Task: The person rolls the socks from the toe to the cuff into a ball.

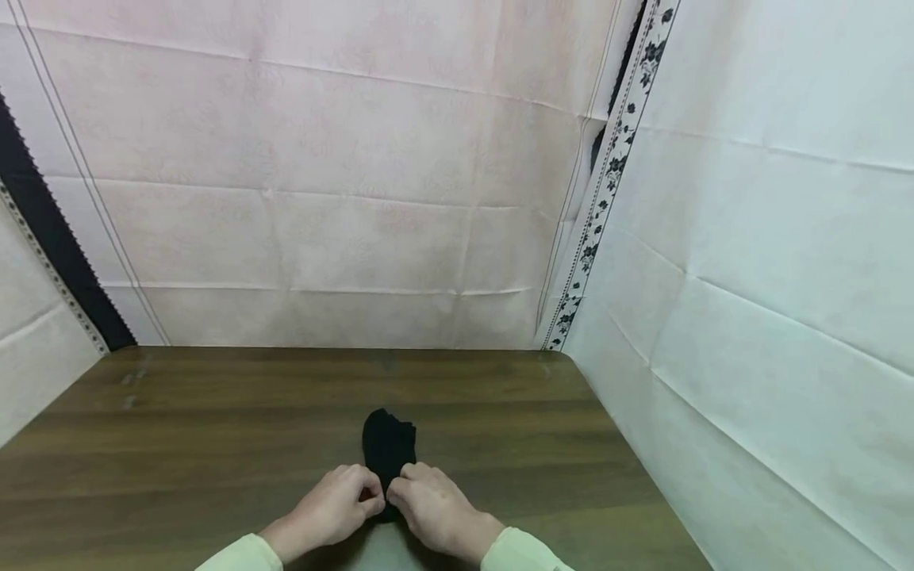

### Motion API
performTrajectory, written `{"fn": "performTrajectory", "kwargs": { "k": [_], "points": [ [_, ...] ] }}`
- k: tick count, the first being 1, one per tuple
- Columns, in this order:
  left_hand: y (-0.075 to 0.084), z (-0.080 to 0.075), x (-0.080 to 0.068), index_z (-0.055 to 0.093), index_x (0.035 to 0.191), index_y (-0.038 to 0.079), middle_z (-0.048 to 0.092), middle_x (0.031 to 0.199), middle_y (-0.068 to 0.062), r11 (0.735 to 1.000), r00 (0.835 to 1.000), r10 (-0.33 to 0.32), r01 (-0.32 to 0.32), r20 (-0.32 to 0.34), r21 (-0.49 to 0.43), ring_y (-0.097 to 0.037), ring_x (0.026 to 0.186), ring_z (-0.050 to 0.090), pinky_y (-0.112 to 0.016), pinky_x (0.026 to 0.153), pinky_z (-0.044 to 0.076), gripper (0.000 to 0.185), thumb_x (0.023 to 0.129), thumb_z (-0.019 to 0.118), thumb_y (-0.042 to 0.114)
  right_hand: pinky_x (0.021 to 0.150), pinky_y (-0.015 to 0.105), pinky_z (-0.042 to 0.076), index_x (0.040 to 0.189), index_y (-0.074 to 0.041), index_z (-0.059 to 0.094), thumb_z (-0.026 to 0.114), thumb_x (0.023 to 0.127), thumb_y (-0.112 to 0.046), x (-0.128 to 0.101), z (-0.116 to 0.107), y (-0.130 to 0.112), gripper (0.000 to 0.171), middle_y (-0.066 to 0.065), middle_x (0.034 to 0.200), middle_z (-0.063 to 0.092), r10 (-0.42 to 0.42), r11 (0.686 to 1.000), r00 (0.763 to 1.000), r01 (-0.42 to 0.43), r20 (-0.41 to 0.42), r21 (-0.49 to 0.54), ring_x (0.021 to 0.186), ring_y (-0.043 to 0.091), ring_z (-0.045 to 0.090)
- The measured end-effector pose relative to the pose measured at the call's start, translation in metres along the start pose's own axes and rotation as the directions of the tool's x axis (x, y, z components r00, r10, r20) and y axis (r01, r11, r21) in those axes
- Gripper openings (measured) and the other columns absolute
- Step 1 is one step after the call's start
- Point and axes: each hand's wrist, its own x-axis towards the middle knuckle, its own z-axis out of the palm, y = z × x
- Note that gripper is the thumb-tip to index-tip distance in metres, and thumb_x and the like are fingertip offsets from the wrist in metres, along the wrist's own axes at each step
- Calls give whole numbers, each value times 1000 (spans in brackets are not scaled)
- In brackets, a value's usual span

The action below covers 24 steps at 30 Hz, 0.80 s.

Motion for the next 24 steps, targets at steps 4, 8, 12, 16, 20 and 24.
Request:
{"fn": "performTrajectory", "kwargs": {
  "k": [4, 8, 12, 16, 20, 24],
  "points": [
    [-2, 0, 4, 65, 69, 16, 53, 60, 6, 999, 999, -29, 30, 26, -25, -11, 53, 47, -29, 53, 39, 26, 93, 70, 10, 72, 16, 42, 96, -21, 70, 73, 94, -18, -1, 1, 1, 5, -12, 90, 55, -32, 999, 992, 29, -123, -24, 79, 2, 50],
    [-5, 1, 5, 61, 67, 13, 47, 57, 4, 997, 996, -72, 74, 56, -37, -13, 51, 42, -29, 53, 36, 29, 95, 68, 10, 73, 14, 40, 91, -23, 71, 80, 88, -18, -3, 3, 1, 10, -11, 88, 56, -107, 994, 968, 98, -225, -52, 78, 3, 50],
    [-7, 0, 3, 60, 69, 13, 48, 59, 3, 995, 994, -93, 94, 62, -13, -15, 52, 43, -31, 55, 37, 28, 97, 66, 10, 70, 12, 36, 90, -24, 73, 83, 86, -26, -4, 4, -1, 10, -12, 87, 56, -125, 990, 970, 109, -207, -85, 76, 1, 50],
    [-6, -4, 3, 63, 72, 13, 51, 61, 1, 995, 993, -98, 97, 62, 12, -16, 54, 45, -32, 57, 38, 26, 97, 65, 10, 70, 13, 38, 94, -23, 73, 84, 85, -31, -6, 2, -3, 16, -12, 90, 57, -98, 990, 984, 81, -146, -119, 78, 1, 51],
    [-5, -4, 4, 64, 73, 13, 52, 62, 1, 995, 993, -103, 102, 58, 19, -16, 55, 46, -33, 58, 40, 24, 98, 65, 11, 72, 14, 43, 96, -22, 73, 83, 86, -27, -6, 2, -4, 16, -11, 93, 59, -66, 992, 991, 53, -114, -117, 82, 1, 53],
    [-5, -1, 4, 62, 78, 15, 55, 69, 3, 994, 994, -106, 105, 34, 17, -15, 60, 49, -34, 61, 42, 20, 97, 67, 13, 74, 12, 43, 97, -20, 74, 81, 88, -23, -7, 2, -4, 13, -11, 93, 59, -46, 995, 995, 39, -89, -87, 83, 0, 52]
  ]
}}
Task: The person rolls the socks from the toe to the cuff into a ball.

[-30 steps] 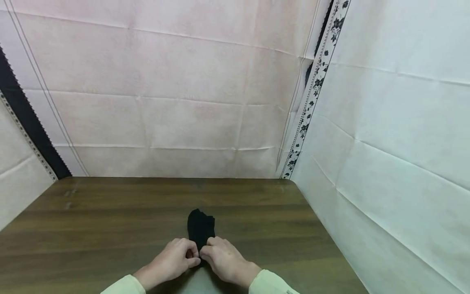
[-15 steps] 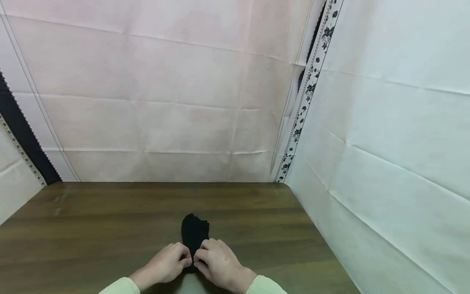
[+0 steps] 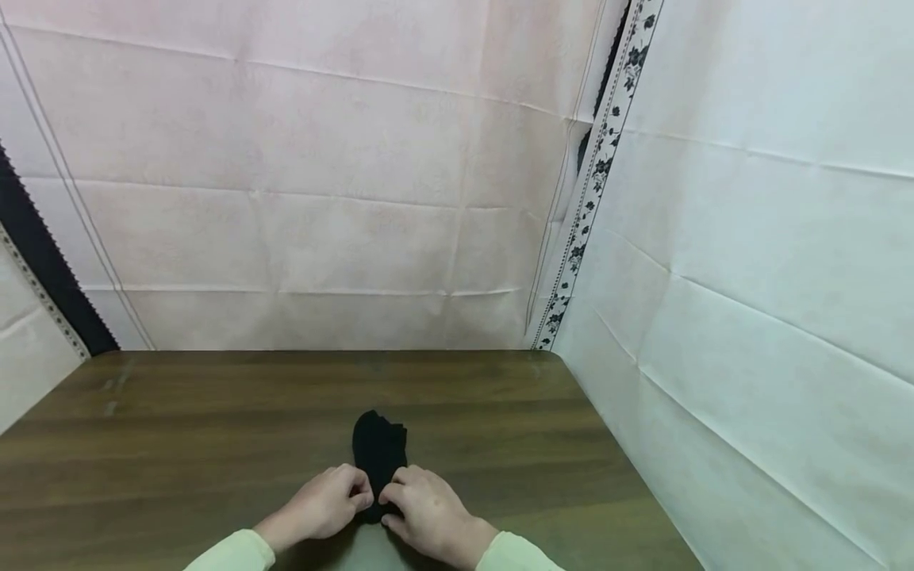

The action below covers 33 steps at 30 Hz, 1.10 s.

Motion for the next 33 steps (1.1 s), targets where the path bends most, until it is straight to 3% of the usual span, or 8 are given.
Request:
{"fn": "performTrajectory", "kwargs": {
  "k": [5, 10, 15, 21, 27, 33],
  "points": [
    [0, 2, 0, 60, 81, 20, 52, 75, 7, 997, 995, 62, -58, -80, 52, -12, 65, 48, -32, 60, 41, 18, 94, 72, 14, 73, 9, 40, 101, -17, 73, 76, 92, -21, 0, -1, 1, 10, -10, 93, 56, 4, 1000, 1000, -4, 30, 11, 82, 0, 49],
    [3, 1, -1, 71, 80, 23, 53, 78, 12, 977, 979, 152, -128, -139, 169, -7, 69, 49, -32, 63, 44, 12, 88, 79, 24, 71, 11, 39, 103, -18, 71, 71, 96, -22, 4, -1, 3, 8, -11, 91, 52, 33, 999, 996, -32, 84, -17, 81, 2, 46],
    [5, 1, -2, 73, 79, 20, 53, 75, 12, 953, 972, 194, -155, -133, 262, -6, 66, 50, -34, 66, 45, 18, 80, 85, 34, 74, 13, 41, 106, -17, 70, 68, 98, -22, 7, -2, 1, 9, -10, 94, 52, 80, 997, 986, -78, 143, -23, 84, 3, 47],
    [2, 4, -1, 68, 74, 22, 53, 73, 14, 947, 971, 198, -156, -131, 280, -4, 65, 49, -33, 64, 45, 18, 81, 84, 26, 75, 14, 43, 106, -18, 70, 66, 100, -20, 7, -1, -1, 9, -11, 94, 53, 112, 994, 981, -111, 159, -11, 85, 3, 48],
    [2, 5, 1, 65, 74, 20, 51, 74, 11, 942, 973, 199, -157, -115, 297, -7, 66, 49, -35, 67, 45, 19, 88, 78, 20, 75, 17, 44, 106, -19, 71, 68, 98, -21, 6, -2, 1, 9, -10, 95, 55, 88, 996, 992, -85, 96, -38, 85, 3, 51],
    [3, 4, 6, 70, 78, 17, 58, 76, 9, 938, 980, 184, -151, -80, 311, -11, 70, 56, -44, 74, 48, 14, 92, 73, 16, 75, 18, 45, 104, -20, 71, 80, 88, -22, 5, -1, 1, 18, -10, 95, 57, 22, 998, 1000, -23, -10, -59, 85, 4, 53]
  ]
}}
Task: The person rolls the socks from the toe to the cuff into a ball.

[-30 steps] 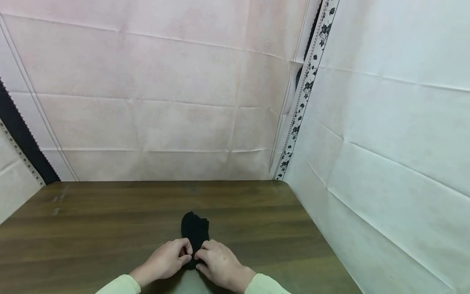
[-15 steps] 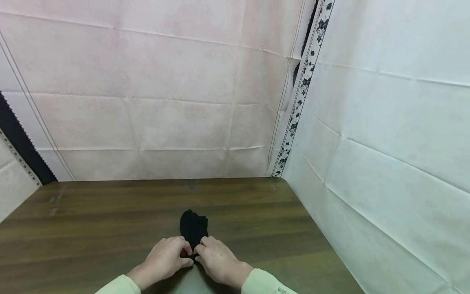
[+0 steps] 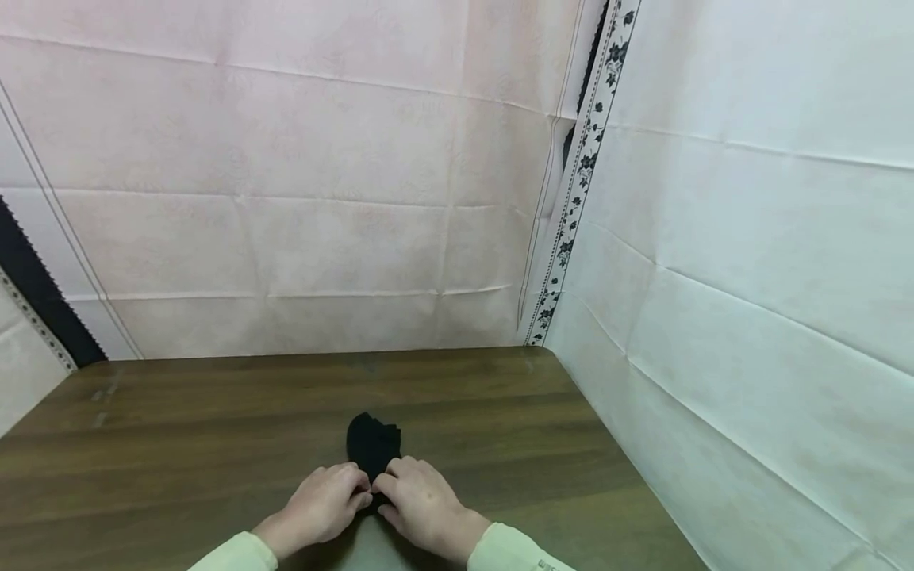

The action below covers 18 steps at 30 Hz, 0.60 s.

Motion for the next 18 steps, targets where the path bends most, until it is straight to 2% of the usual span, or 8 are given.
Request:
{"fn": "performTrajectory", "kwargs": {
  "k": [6, 11, 15, 18],
  "points": [
    [1, -1, 0, 65, 71, 17, 53, 69, 9, 1000, 999, -23, 24, 26, -15, -10, 65, 50, -45, 74, 46, 23, 93, 70, 13, 71, 15, 42, 99, -20, 71, 82, 86, -23, 2, 3, -4, 17, -11, 89, 55, -1, 999, 1000, 1, 10, -40, 80, 3, 50],
    [2, -2, 2, 68, 75, 17, 53, 71, 9, 997, 997, -62, 64, 38, -49, -10, 66, 49, -44, 74, 45, 19, 93, 71, 15, 71, 15, 42, 99, -19, 72, 79, 89, -23, 3, 5, -4, 12, -11, 89, 54, 39, 998, 998, -36, 55, -52, 80, 3, 49],
    [3, -2, 2, 68, 82, 19, 55, 77, 8, 995, 997, -76, 77, 14, -62, -12, 71, 53, -47, 78, 47, 11, 91, 75, 18, 70, 15, 41, 102, -19, 73, 75, 93, -23, 2, 5, -2, 10, -11, 90, 53, 53, 998, 995, -49, 83, -47, 80, 3, 48],
    [5, -3, 0, 67, 85, 19, 56, 81, 8, 996, 998, -67, 66, -19, -53, -14, 74, 54, -51, 82, 47, 11, 88, 78, 18, 70, 15, 41, 106, -19, 74, 74, 94, -23, 3, 5, -2, 13, -10, 91, 53, 43, 998, 995, -38, 85, -54, 81, 3, 48]
  ]
}}
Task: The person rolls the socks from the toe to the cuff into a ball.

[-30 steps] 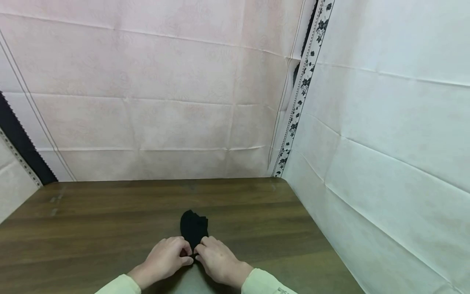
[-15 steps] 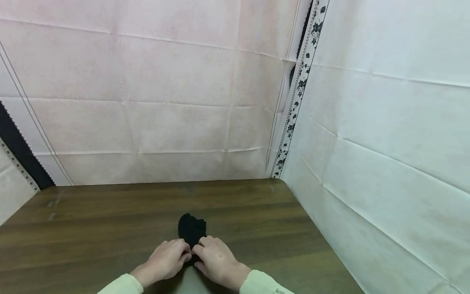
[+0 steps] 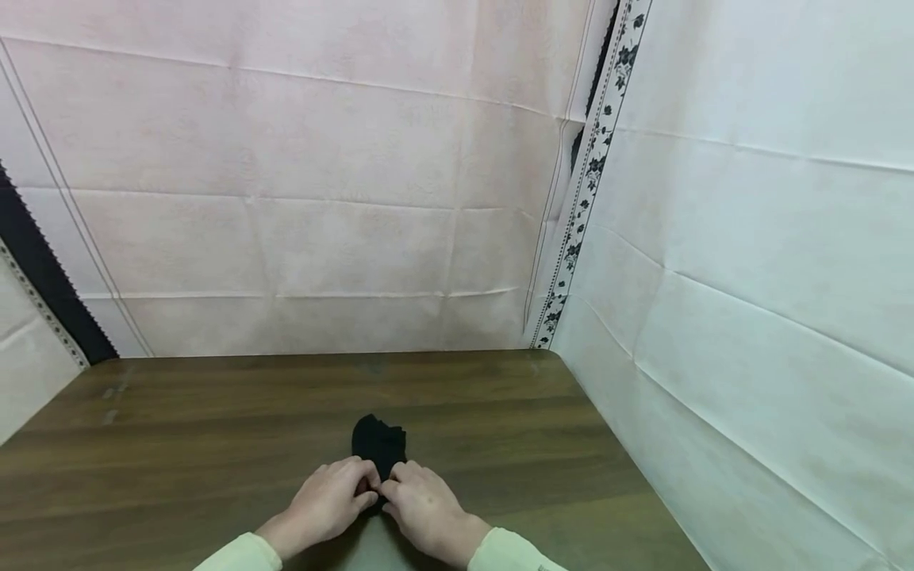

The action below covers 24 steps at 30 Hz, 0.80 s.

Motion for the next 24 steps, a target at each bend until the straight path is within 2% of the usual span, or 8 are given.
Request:
{"fn": "performTrajectory", "kwargs": {
  "k": [8, 12, 16, 20, 24],
  "points": [
    [-5, 1, -3, 71, 86, 17, 57, 80, 8, 998, 999, 34, -34, 4, 45, -13, 71, 54, -47, 77, 47, 22, 78, 87, 29, 71, 13, 40, 106, -18, 74, 70, 97, -22, -1, 1, -1, 11, -10, 93, 51, 26, 999, 1000, -27, 13, 36, 82, 3, 47],
    [-8, 4, -4, 70, 84, 17, 58, 79, 9, 996, 998, 60, -60, 0, 61, -11, 69, 54, -43, 73, 47, 20, 78, 88, 25, 71, 13, 40, 106, -17, 73, 66, 99, -23, -2, 2, -2, 11, -10, 93, 50, 55, 996, 998, -58, 43, 72, 83, 4, 46],
    [-10, 6, -5, 72, 85, 16, 64, 82, 8, 996, 997, 76, -76, -7, 56, -13, 75, 60, -44, 72, 47, 15, 81, 85, 21, 71, 14, 41, 107, -18, 73, 65, 100, -24, -2, 2, -3, 12, -10, 94, 50, 63, 995, 996, -67, 56, 77, 83, 4, 46],
    [-11, 5, -3, 72, 85, 15, 66, 83, 6, 995, 996, 85, -85, 0, 49, -14, 76, 62, -43, 71, 47, 10, 84, 82, 18, 72, 16, 42, 107, -18, 74, 69, 98, -24, -1, 1, -1, 12, -9, 95, 52, 41, 998, 999, -40, -6, 39, 84, 5, 48],
    [-11, 4, 1, 72, 84, 15, 67, 82, 7, 996, 997, 80, -81, 18, 44, -13, 74, 61, -41, 69, 44, 8, 86, 80, 17, 75, 19, 46, 106, -18, 73, 78, 90, -24, -2, -2, 1, 17, -7, 97, 56, 9, 1000, 995, -10, -98, -8, 87, 6, 53]
  ]
}}
